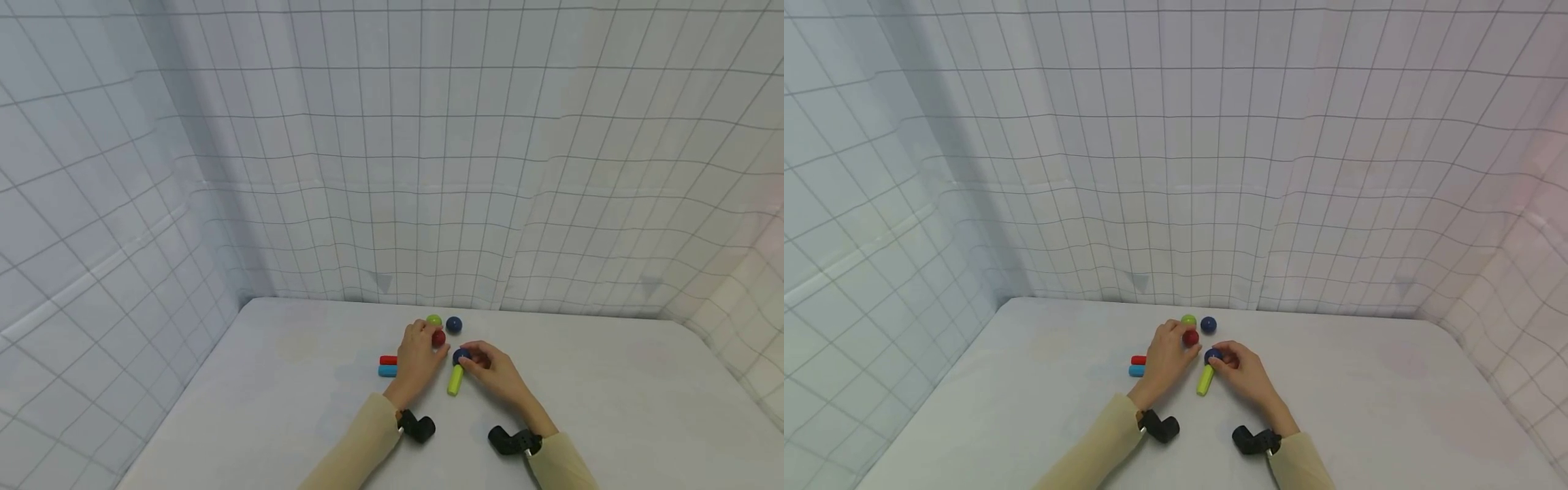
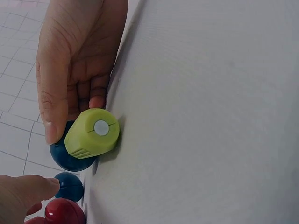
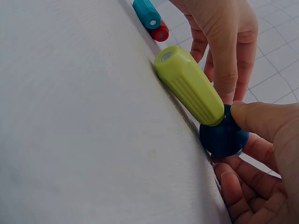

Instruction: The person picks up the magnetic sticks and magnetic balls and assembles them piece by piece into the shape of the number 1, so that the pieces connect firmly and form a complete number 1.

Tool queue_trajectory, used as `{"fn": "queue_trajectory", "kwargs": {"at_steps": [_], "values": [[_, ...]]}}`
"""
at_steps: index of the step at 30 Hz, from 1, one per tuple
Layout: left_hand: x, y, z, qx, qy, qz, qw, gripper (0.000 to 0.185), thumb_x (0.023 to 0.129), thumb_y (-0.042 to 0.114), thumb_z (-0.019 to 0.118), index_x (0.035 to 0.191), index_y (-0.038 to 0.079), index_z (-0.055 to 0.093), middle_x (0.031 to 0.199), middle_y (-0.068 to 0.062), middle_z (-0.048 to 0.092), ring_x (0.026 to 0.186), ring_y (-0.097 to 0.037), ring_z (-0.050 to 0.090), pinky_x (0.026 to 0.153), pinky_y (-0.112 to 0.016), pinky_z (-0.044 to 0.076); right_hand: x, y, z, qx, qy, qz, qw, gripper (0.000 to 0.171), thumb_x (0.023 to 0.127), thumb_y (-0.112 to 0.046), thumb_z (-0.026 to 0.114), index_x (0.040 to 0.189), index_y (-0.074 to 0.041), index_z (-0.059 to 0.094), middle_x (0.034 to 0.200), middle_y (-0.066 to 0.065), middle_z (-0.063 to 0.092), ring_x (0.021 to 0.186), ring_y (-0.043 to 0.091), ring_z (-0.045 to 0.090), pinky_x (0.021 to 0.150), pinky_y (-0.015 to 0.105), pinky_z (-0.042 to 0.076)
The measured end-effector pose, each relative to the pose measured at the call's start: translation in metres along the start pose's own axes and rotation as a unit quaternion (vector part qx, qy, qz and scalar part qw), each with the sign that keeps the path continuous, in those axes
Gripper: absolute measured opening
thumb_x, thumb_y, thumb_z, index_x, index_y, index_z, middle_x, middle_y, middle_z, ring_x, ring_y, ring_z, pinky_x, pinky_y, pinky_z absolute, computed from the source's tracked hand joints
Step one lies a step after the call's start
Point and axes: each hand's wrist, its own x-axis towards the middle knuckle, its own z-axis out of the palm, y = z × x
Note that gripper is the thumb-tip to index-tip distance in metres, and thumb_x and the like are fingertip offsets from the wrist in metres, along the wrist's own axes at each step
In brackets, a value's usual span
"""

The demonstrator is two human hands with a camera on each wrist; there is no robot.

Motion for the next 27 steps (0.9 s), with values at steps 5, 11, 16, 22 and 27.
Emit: {"fn": "queue_trajectory", "kwargs": {"at_steps": [5, 11, 16, 22, 27], "values": [[0.0015, 0.0001, 0.0009, -0.002, -0.008, -0.007, 0.9999, 0.034, 0.078, 0.027, 0.074, 0.109, 0.014, 0.066, 0.105, -0.004, 0.058, 0.092, -0.018, 0.052, 0.073, -0.029, 0.05, 0.0001, -0.0015, 0.0003, 0.001, 0.001, 0.001, 1.0, 0.024, 0.085, -0.024, 0.067, 0.107, -0.014, 0.065, 0.083, -0.003, 0.059, 0.07, 0.007, 0.052, 0.063, 0.021, 0.043], [0.0026, -0.0002, 0.0019, -0.004, -0.013, -0.014, 0.9998, 0.032, 0.079, 0.025, 0.073, 0.109, 0.013, 0.066, 0.105, -0.004, 0.058, 0.093, -0.018, 0.053, 0.073, -0.031, 0.051, 0.0, -0.0017, 0.0003, 0.005, -0.004, 0.01, 1.0, 0.024, 0.084, -0.024, 0.068, 0.106, -0.015, 0.065, 0.083, -0.002, 0.058, 0.071, 0.009, 0.051, 0.064, 0.021, 0.042], [0.0033, -0.0011, 0.003, -0.015, -0.011, -0.011, 0.9998, 0.03, 0.08, 0.022, 0.073, 0.107, 0.012, 0.067, 0.104, -0.005, 0.058, 0.092, -0.018, 0.053, 0.075, -0.031, 0.051, -0.0002, -0.0014, 0.0002, 0.002, -0.005, 0.009, 1.0, 0.025, 0.084, -0.024, 0.068, 0.107, -0.014, 0.065, 0.083, -0.002, 0.058, 0.072, 0.009, 0.052, 0.064, 0.021, 0.043], [0.0044, -0.0028, 0.0041, -0.023, -0.009, -0.012, 0.9996, 0.026, 0.081, 0.021, 0.072, 0.105, 0.013, 0.068, 0.102, -0.004, 0.059, 0.091, -0.018, 0.053, 0.075, -0.029, 0.051, -0.0006, -0.0015, 0.0006, 0.001, -0.005, 0.013, 1.0, 0.025, 0.084, -0.023, 0.068, 0.107, -0.014, 0.065, 0.083, -0.002, 0.059, 0.071, 0.009, 0.052, 0.064, 0.021, 0.043], [0.0044, -0.0031, 0.0038, -0.03, -0.011, -0.012, 0.9994, 0.024, 0.081, 0.02, 0.072, 0.104, 0.012, 0.068, 0.101, -0.006, 0.061, 0.091, -0.019, 0.054, 0.078, -0.03, 0.05, -0.0001, -0.0023, 0.0001, -0.002, -0.003, 0.013, 1.0, 0.024, 0.085, -0.023, 0.067, 0.107, -0.014, 0.065, 0.083, -0.002, 0.059, 0.071, 0.008, 0.052, 0.064, 0.021, 0.043]]}}
